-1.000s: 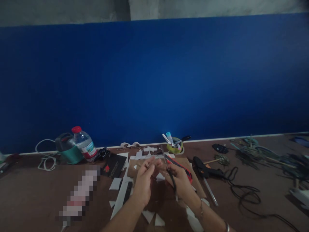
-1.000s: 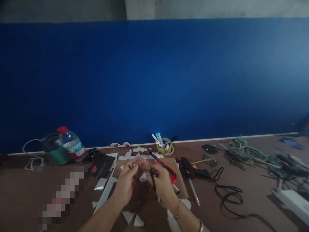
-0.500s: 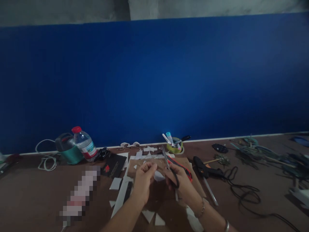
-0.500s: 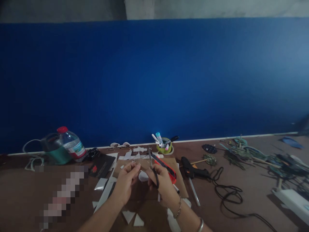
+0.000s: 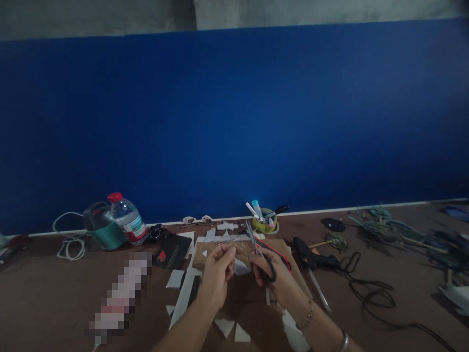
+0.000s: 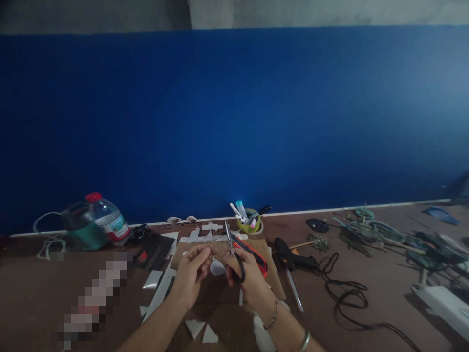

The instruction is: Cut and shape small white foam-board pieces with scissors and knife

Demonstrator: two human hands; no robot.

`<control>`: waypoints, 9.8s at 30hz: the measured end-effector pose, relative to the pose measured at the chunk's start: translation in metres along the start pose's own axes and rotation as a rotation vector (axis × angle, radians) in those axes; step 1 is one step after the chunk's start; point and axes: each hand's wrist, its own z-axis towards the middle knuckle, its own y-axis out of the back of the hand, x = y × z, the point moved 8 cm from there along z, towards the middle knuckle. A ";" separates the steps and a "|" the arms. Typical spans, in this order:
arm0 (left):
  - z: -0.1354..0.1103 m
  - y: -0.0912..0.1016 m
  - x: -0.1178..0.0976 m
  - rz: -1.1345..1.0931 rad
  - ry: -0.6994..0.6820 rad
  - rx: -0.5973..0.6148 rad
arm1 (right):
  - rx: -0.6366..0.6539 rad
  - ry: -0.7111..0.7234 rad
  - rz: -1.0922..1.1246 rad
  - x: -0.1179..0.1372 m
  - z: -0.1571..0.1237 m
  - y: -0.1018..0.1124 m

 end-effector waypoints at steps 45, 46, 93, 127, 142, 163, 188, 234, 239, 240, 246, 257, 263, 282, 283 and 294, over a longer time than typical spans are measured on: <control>0.010 0.006 -0.014 0.019 0.065 0.110 | 0.157 0.362 -0.644 0.023 -0.003 -0.001; 0.010 0.005 -0.014 0.012 0.072 0.117 | 0.153 0.359 -0.643 0.023 -0.002 0.000; 0.007 0.003 0.000 0.141 -0.015 0.132 | 0.134 0.502 -0.967 0.022 -0.008 -0.007; 0.008 0.012 -0.009 0.050 -0.040 -0.058 | 0.081 0.176 -0.097 0.005 0.004 0.003; 0.002 -0.003 0.007 0.207 0.066 0.093 | 0.071 0.021 -0.015 -0.010 0.007 0.000; 0.006 0.005 0.009 0.097 0.091 0.024 | 0.040 0.025 0.090 -0.009 0.010 0.009; 0.003 -0.005 0.012 -0.191 0.202 0.081 | -0.051 0.078 0.114 -0.007 0.008 0.012; 0.001 -0.004 0.007 0.178 0.051 0.106 | 0.025 0.122 0.007 0.000 0.001 -0.007; 0.004 0.005 -0.002 0.114 0.020 0.012 | 0.111 0.210 -0.099 0.000 -0.003 -0.016; 0.003 0.004 -0.003 0.107 0.020 0.010 | 0.140 0.213 -0.127 -0.001 -0.004 -0.019; -0.002 -0.004 -0.010 0.110 0.037 0.003 | 0.211 0.215 -0.239 0.000 -0.011 -0.028; -0.005 -0.004 -0.008 0.171 0.029 -0.022 | 0.207 0.262 -0.343 0.003 -0.011 -0.029; -0.003 0.001 -0.005 0.229 0.011 -0.047 | 0.182 0.289 -0.377 0.006 -0.013 -0.027; -0.002 0.002 -0.007 0.183 0.032 -0.052 | 0.136 0.305 -0.344 -0.001 -0.009 -0.022; -0.001 0.003 -0.006 0.188 0.031 -0.045 | 0.140 0.300 -0.344 -0.001 -0.009 -0.022; 0.003 0.003 -0.009 0.229 -0.014 0.004 | 0.157 0.251 -0.395 0.003 -0.010 -0.021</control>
